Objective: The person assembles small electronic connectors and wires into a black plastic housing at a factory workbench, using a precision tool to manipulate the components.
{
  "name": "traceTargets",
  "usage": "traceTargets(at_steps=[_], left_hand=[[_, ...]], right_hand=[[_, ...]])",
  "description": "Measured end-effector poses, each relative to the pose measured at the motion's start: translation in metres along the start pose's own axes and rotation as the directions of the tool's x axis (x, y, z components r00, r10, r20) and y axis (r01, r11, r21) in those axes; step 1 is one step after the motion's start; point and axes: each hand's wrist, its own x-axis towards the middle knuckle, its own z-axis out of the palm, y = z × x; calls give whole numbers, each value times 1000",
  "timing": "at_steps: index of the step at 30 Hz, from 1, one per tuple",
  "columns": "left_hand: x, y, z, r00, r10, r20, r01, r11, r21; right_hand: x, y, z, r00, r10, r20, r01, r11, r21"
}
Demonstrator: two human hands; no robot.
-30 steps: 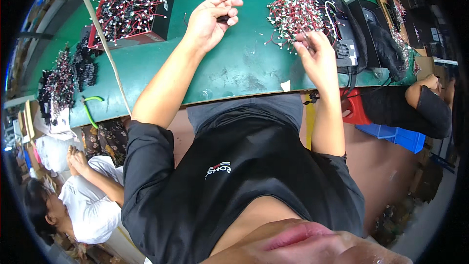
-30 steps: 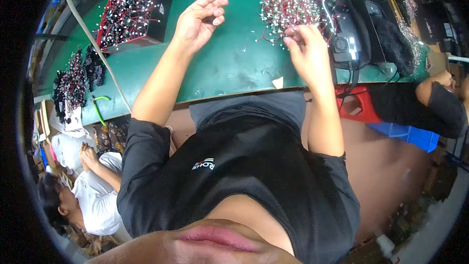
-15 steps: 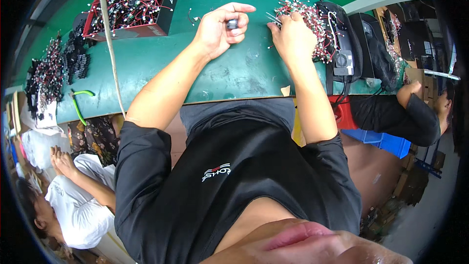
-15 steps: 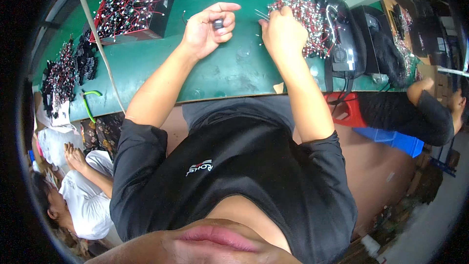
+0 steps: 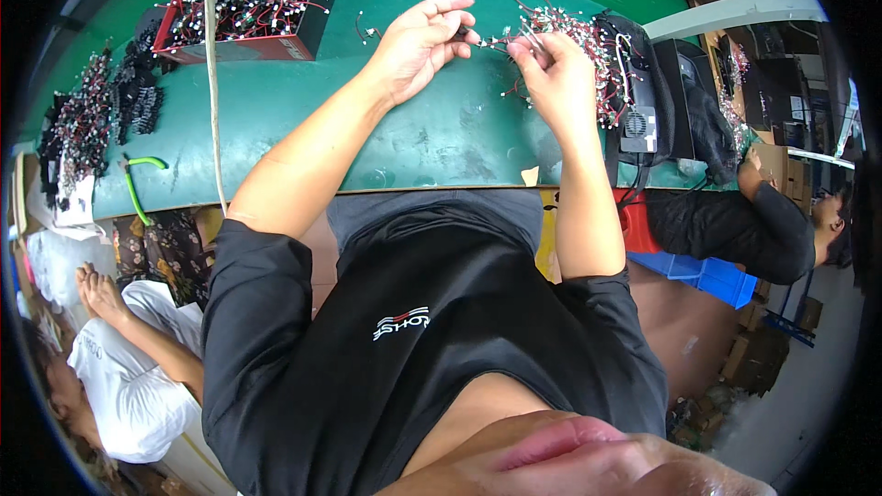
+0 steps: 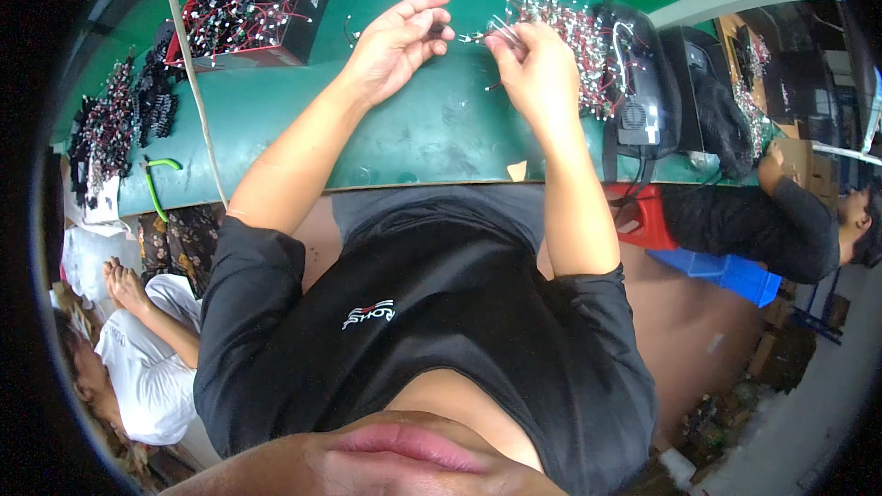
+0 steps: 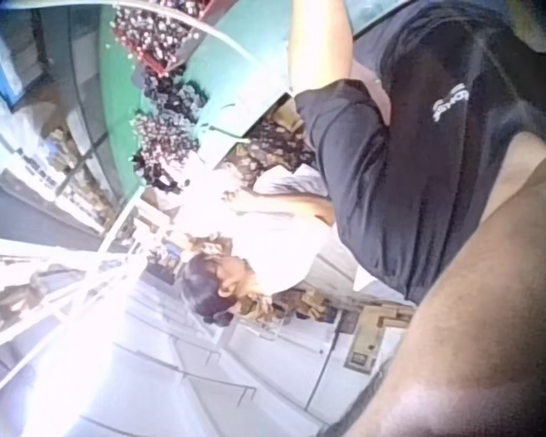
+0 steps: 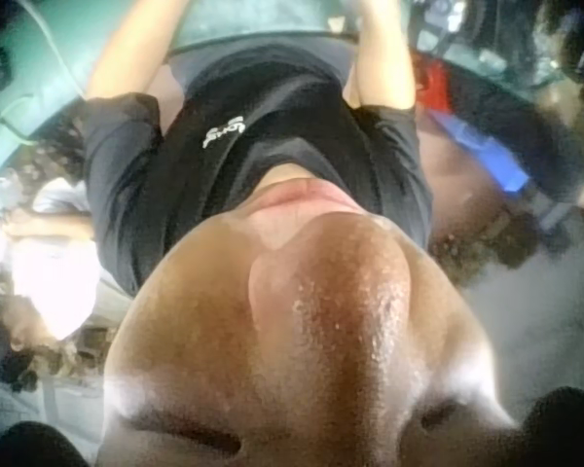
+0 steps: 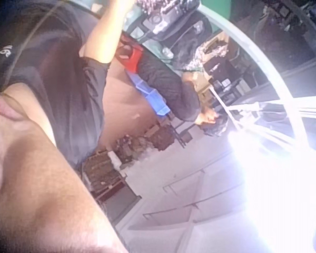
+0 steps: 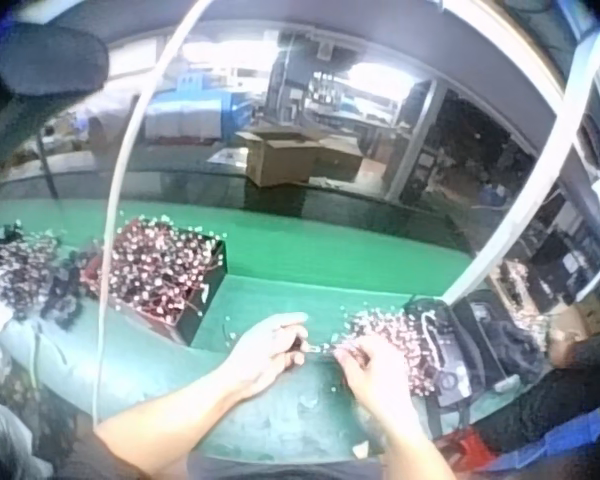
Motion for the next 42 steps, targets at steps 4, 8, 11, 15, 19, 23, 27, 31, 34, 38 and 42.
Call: traceTargets(at_steps=[4,8,11,15,19,23,27,31,34,38,42], left_hand=[[2,-2,0,994,63,-84,-63,998,1],[5,-1,-4,984,139,-115,-145,989,-42],[6,-5,-11,982,145,-121,-154,985,-73],[9,-4,-5,976,186,-115,-195,978,-75],[7,-7,-3,979,178,-101,-180,984,-11],[4,-6,1,990,125,-59,-125,992,-11],[1,-7,2,990,134,-35,-133,991,16],[0,-8,5,989,110,98,-112,994,17],[-4,-8,10,986,78,144,-86,995,53],[-8,-7,16,978,40,205,-60,993,97],[-9,-7,19,979,70,192,-96,987,126]], right_hand=[[-15,2,-4,999,-29,-21,33,972,232],[-39,10,-5,980,-86,178,60,988,144],[-49,9,-5,973,-60,222,31,991,131],[-44,3,0,998,-44,49,40,997,70],[-45,-12,24,989,-150,13,151,988,-41],[-40,-12,39,988,-149,-38,143,982,-124],[-36,-10,33,983,-164,-84,157,984,-81],[-32,-10,14,992,63,-112,-12,916,402],[-28,-25,-5,996,94,8,-79,782,618],[-27,-27,-9,995,60,78,-98,658,747],[-27,-22,-6,995,52,89,-102,612,784]])
